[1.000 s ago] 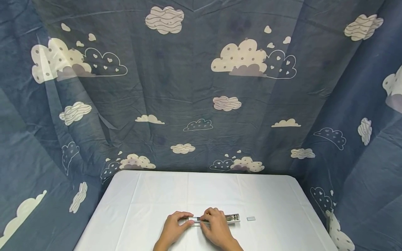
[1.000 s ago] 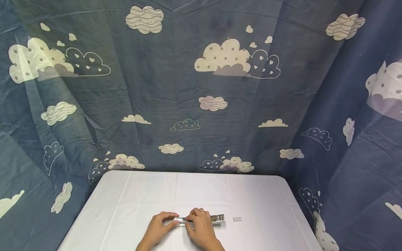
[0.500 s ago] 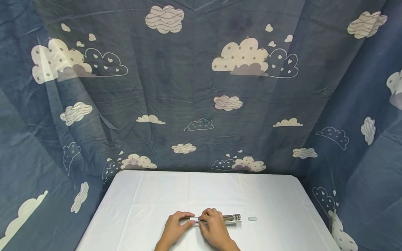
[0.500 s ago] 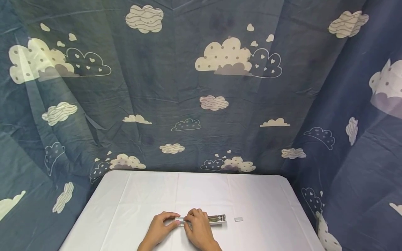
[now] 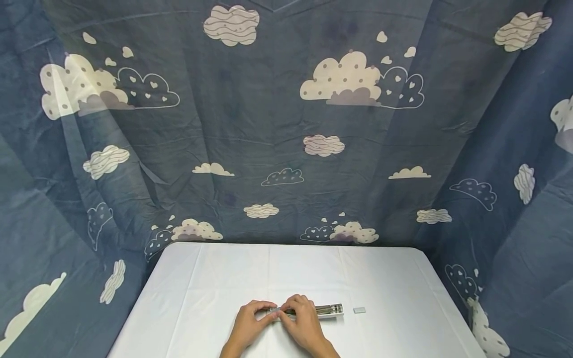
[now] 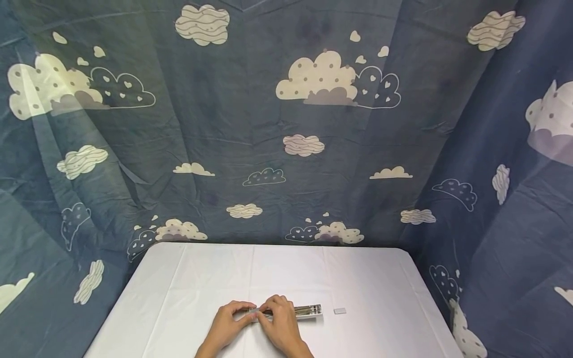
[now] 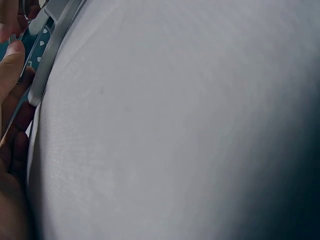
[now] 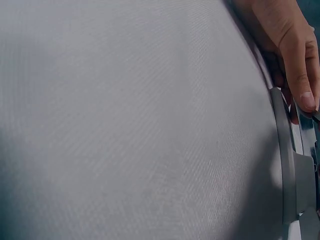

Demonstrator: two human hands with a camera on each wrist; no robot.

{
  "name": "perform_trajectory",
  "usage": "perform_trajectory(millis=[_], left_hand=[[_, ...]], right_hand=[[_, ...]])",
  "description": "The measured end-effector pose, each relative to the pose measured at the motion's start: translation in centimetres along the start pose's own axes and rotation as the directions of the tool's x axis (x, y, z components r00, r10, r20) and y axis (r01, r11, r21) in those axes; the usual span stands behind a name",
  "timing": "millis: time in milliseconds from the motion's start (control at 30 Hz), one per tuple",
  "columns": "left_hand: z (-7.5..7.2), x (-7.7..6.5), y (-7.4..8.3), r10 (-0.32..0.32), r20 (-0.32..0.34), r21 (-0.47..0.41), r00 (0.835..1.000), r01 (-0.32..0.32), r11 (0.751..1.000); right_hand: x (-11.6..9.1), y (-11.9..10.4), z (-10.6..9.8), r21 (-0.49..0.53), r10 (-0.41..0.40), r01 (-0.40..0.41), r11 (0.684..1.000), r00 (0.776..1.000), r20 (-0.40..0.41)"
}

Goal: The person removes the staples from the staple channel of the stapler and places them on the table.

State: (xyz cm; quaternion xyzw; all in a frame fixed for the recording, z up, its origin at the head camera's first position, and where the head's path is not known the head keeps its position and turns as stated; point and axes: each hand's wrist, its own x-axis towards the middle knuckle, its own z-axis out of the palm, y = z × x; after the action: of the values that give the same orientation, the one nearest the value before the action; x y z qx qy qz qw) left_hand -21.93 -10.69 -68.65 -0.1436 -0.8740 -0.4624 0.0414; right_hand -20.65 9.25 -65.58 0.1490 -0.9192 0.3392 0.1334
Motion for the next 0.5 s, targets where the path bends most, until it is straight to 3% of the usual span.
perform_trajectory(millis=[300,500], left_hand=[[0.01,-0.07,0.19,0.023,-0.017,0.020,1.000,-0.022,1.000],[0.05,-0.15,0.07,-0.004,0.006,-0.002,1.000,0.004,1.000]], right_hand=[[0.50,-0.30,-0.48,0.053,0.024,-0.027,0.998,0.998,0.056],[0.50,-0.06,-0.41,0.069,0.053,-0.061,0.996,0.993,0.108]])
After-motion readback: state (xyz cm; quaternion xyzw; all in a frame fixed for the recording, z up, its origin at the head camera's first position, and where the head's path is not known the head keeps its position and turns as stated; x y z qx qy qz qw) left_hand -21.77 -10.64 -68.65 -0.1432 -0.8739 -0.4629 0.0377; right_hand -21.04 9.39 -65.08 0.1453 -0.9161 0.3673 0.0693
